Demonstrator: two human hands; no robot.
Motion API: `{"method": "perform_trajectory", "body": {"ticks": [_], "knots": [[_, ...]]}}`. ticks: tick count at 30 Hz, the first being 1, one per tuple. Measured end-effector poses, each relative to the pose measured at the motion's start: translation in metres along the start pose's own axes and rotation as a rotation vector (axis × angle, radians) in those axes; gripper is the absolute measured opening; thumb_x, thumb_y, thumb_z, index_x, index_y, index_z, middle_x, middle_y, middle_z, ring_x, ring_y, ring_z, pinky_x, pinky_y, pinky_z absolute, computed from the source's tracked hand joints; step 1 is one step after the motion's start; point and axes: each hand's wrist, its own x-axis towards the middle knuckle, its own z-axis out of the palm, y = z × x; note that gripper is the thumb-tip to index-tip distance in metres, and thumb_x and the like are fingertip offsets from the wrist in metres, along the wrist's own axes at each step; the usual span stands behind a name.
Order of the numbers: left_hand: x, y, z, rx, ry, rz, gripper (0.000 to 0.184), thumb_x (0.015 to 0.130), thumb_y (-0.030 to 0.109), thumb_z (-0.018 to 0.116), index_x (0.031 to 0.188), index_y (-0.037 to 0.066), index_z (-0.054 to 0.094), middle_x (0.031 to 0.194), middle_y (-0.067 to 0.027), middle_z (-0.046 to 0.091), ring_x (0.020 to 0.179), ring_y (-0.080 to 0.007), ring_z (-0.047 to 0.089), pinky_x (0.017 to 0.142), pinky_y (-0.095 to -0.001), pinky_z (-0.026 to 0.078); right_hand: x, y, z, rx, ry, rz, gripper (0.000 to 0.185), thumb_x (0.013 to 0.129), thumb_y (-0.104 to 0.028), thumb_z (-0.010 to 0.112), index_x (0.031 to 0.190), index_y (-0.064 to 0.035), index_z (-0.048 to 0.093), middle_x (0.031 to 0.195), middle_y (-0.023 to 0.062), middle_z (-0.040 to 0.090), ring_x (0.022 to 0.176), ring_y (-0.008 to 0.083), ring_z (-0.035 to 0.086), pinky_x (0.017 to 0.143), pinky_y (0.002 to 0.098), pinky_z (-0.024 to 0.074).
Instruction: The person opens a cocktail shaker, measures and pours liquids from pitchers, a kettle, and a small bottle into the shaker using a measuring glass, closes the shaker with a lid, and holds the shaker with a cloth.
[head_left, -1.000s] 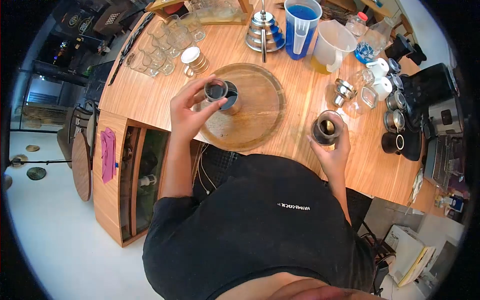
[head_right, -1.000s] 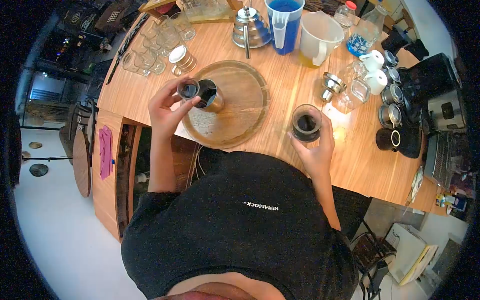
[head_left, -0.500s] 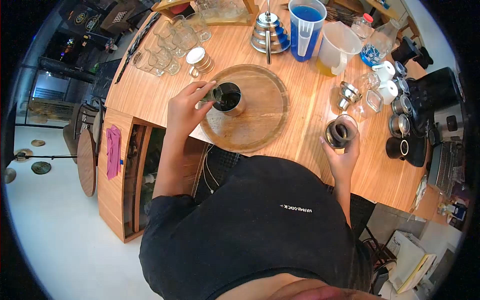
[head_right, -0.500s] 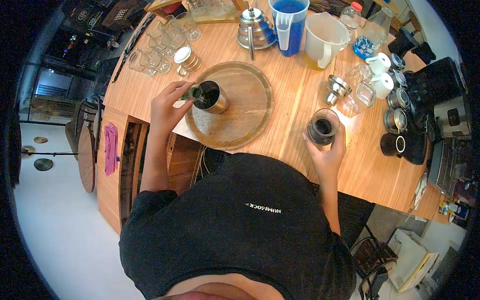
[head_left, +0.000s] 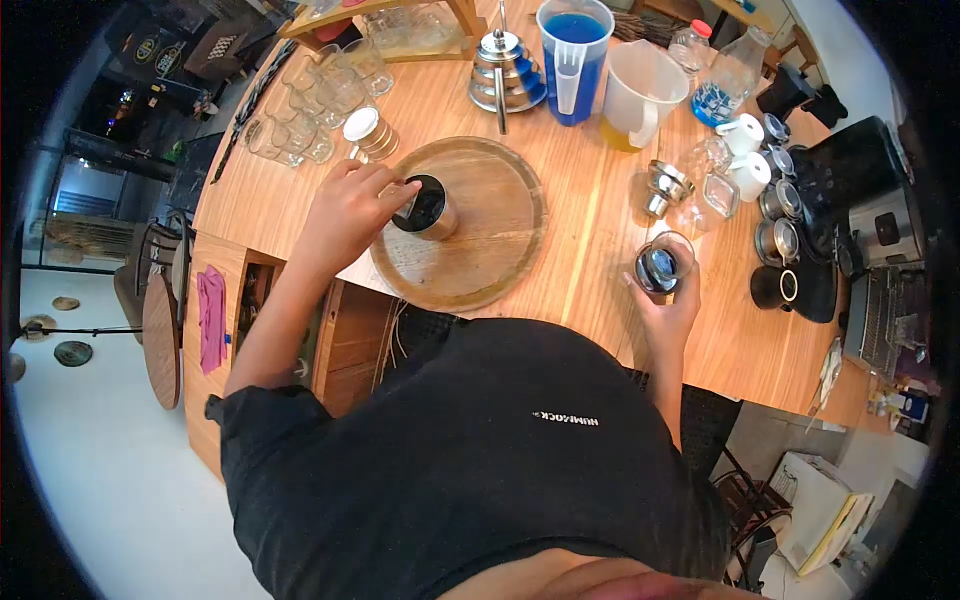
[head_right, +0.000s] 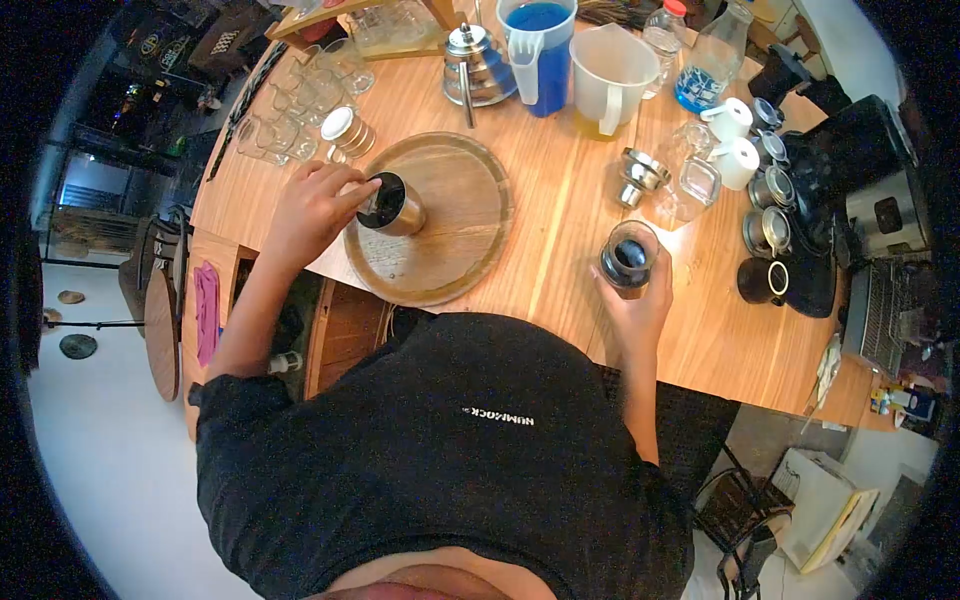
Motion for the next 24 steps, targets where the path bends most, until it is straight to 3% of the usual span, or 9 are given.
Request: {"method": "perform_trajectory", "body": {"ticks": [6,8,14,16,18,24], "knots": [[0.012,0.000,-0.007,0.147,-0.141,0.149,0.032,0.082,0.008,0.066,0.113,0.013,0.073,0.104,-0.0042,0.069,0.100,-0.0215,0.066,0.088,-0.0391,0.048,-0.004,0.011,-0.006,-0.013,0.027,0.068,0.069,0.072,0.000,0.088,0.132,-0.0018,0.053,0.129,0.0109,0.061,0.118,0.0211,0.061,0.099,0.0343,0.0512],[0.015,0.000,-0.008,0.168,-0.173,0.182,0.030,0.083,0.008,0.063,0.111,0.012,0.072,0.105,-0.0041,0.069,0.101,-0.0210,0.066,0.090,-0.0399,0.047,-0.005,0.013,-0.008,0.083,0.091,0.160,0.065,0.069,-0.004,0.090,0.125,-0.0024,0.057,0.123,0.0111,0.063,0.114,0.0234,0.062,0.099,0.0357,0.0500],[0.023,0.000,-0.010,0.193,-0.168,0.257,0.031,0.084,0.009,0.062,0.113,0.012,0.072,0.102,-0.0048,0.067,0.101,-0.0218,0.065,0.092,-0.0408,0.046,-0.001,0.018,-0.022,0.060,0.157,0.111,0.064,0.071,-0.003,0.090,0.126,-0.0025,0.056,0.125,0.0118,0.061,0.115,0.0220,0.061,0.101,0.0347,0.0498],[0.023,0.000,-0.008,0.202,-0.172,0.274,0.032,0.083,0.009,0.063,0.113,0.012,0.072,0.102,-0.0046,0.067,0.101,-0.0215,0.064,0.093,-0.0414,0.046,-0.001,0.026,-0.025,0.133,0.157,0.152,0.066,0.072,-0.003,0.089,0.129,-0.0028,0.056,0.127,0.0110,0.060,0.117,0.0220,0.060,0.102,0.0351,0.0491],[0.023,0.001,-0.008,0.184,-0.216,0.292,0.032,0.082,0.009,0.063,0.113,0.011,0.072,0.101,-0.0043,0.066,0.100,-0.0209,0.064,0.093,-0.0419,0.046,-0.003,0.040,-0.026,0.162,0.119,0.215,0.077,0.073,0.005,0.086,0.139,-0.0041,0.047,0.138,0.0093,0.051,0.129,0.0206,0.051,0.109,0.0355,0.0456],[0.025,0.001,-0.015,0.180,-0.211,0.316,0.031,0.081,0.009,0.064,0.111,0.011,0.073,0.096,-0.0028,0.066,0.097,-0.0205,0.064,0.093,-0.0423,0.046,0.002,0.029,-0.023,0.035,0.181,0.122,0.081,0.075,0.002,0.087,0.143,-0.0032,0.042,0.138,0.0107,0.052,0.123,0.0214,0.056,0.106,0.0351,0.0490]]}}
